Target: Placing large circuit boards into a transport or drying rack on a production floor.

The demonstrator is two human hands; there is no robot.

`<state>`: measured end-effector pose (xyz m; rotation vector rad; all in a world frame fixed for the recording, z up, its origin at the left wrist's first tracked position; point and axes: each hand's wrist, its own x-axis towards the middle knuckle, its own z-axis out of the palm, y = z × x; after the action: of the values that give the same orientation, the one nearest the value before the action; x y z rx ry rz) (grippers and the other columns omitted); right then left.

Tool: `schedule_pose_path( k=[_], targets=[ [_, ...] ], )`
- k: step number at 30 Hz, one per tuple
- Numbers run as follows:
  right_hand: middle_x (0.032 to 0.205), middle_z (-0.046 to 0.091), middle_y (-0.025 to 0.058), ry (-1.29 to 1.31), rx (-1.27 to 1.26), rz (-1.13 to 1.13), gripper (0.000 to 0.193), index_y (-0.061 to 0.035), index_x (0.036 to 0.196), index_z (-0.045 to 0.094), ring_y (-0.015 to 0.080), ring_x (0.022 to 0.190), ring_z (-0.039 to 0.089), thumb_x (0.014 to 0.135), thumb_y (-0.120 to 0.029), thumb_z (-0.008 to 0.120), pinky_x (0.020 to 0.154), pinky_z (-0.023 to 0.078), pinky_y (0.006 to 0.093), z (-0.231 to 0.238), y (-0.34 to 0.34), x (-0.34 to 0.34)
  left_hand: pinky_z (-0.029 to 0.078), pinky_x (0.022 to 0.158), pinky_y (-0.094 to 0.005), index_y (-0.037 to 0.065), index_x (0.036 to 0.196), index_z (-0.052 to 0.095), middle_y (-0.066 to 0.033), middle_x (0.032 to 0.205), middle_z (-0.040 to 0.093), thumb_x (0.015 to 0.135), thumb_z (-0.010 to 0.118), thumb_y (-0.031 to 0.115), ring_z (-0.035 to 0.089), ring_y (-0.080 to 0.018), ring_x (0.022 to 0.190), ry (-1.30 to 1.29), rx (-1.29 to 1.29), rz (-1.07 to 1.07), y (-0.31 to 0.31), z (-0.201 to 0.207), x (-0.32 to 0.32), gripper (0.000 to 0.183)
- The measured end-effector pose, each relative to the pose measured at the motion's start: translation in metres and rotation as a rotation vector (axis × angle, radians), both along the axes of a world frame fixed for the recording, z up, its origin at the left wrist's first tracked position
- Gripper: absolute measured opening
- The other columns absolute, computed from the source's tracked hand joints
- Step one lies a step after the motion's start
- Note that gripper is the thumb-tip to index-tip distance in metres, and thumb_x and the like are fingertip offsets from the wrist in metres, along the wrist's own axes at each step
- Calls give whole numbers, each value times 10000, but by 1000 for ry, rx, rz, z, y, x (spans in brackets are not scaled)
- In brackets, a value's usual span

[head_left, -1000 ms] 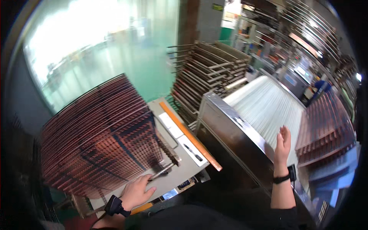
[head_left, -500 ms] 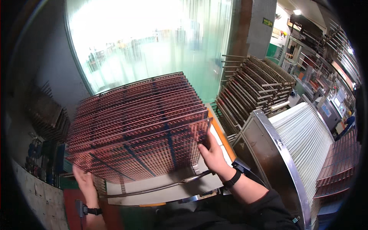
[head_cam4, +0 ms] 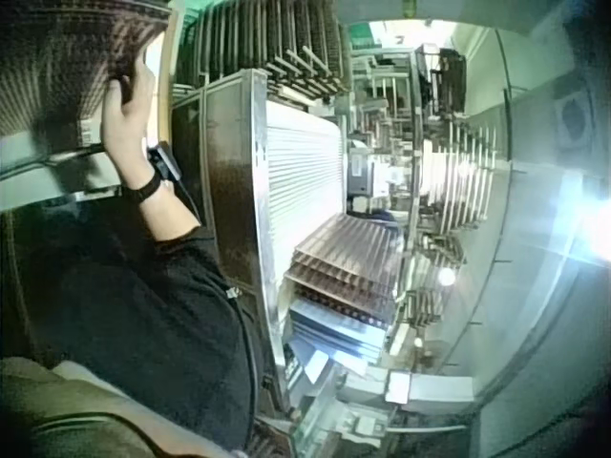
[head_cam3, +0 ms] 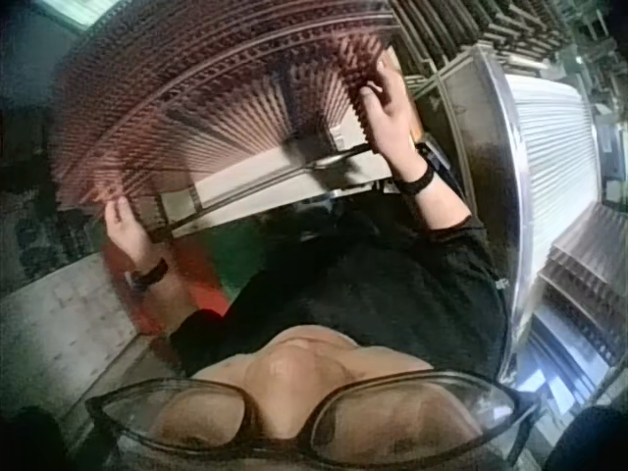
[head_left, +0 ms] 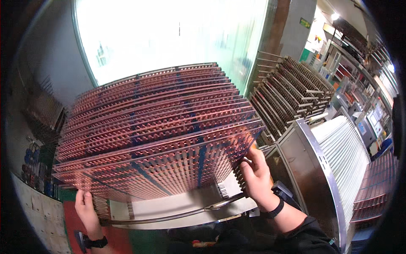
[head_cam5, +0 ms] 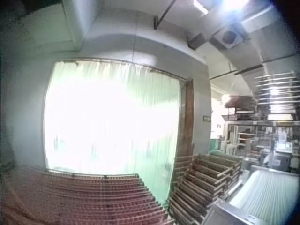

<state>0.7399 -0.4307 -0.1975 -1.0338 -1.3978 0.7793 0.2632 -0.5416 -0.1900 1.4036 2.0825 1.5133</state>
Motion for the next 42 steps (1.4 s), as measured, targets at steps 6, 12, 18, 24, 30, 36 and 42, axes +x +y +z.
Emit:
schedule_pose_path(
  k=[6, 12, 18, 24, 30, 36, 42],
  targets=[
    [1354, 514, 115, 168, 16, 66, 511, 33, 1440, 391, 206, 1248, 528, 937, 44, 481, 1086, 396, 357, -1, -2, -1, 404, 999, -297, -41, 1266, 565, -64, 1209, 618, 1010, 534, 190, 557, -157, 1104, -417, 200, -89, 0, -15, -2, 346],
    [1321, 572, 113, 197, 137, 144, 507, 33, 1412, 448, 201, 1237, 528, 923, -56, 552, 1087, 373, 338, -10, 3, -1, 365, 1073, -301, -10, 1381, 499, -91, 1395, 532, 1002, 550, 241, 511, -184, 1273, -402, 228, -44, -11, -41, -38, 457],
    [1216, 588, 161, 173, 386, -86, 452, 12, 1340, 489, 236, 1131, 560, 910, -74, 601, 1005, 449, 357, -21, -19, 26, 333, 1118, -364, 17, 1410, 470, -119, 1422, 498, 1019, 515, 181, 453, -241, 1321, 404, 609, 117, -22, -45, 1, 426],
    [1082, 633, 184, -744, 452, -77, 292, -10, 1143, 631, 365, 1011, 623, 903, -177, 623, 900, 504, 414, 16, -107, 68, 488, 963, -445, 22, 1209, 624, -209, 1141, 656, 876, 663, 302, 621, -371, 1087, 930, 152, -676, -30, -46, 181, 437],
    [1063, 627, 148, -1310, 669, -248, 312, -54, 1150, 626, 340, 1044, 606, 854, -152, 614, 913, 507, 443, 52, -167, 154, 523, 775, -467, 68, 1078, 663, -189, 909, 701, 949, 552, 492, 678, -369, 884, 912, -298, -720, -4, -29, 288, 456],
    [1245, 584, 200, -1467, 289, -666, 533, -28, 1350, 493, 368, 1232, 520, 870, -207, 638, 1048, 443, 443, 92, -227, 300, 520, 721, -366, 85, 1119, 714, -153, 813, 708, 909, 639, 226, 701, -275, 791, 502, -104, -653, -19, -36, 281, 264],
    [1361, 508, 233, -1190, 394, -1386, 582, 10, 1411, 419, 372, 1316, 439, 898, -214, 577, 1154, 321, 446, 131, -312, 429, 492, 681, -394, -12, 988, 661, -190, 775, 667, 903, 647, 204, 664, -309, 721, 568, -207, -883, 29, -46, 281, 232]
  ],
)
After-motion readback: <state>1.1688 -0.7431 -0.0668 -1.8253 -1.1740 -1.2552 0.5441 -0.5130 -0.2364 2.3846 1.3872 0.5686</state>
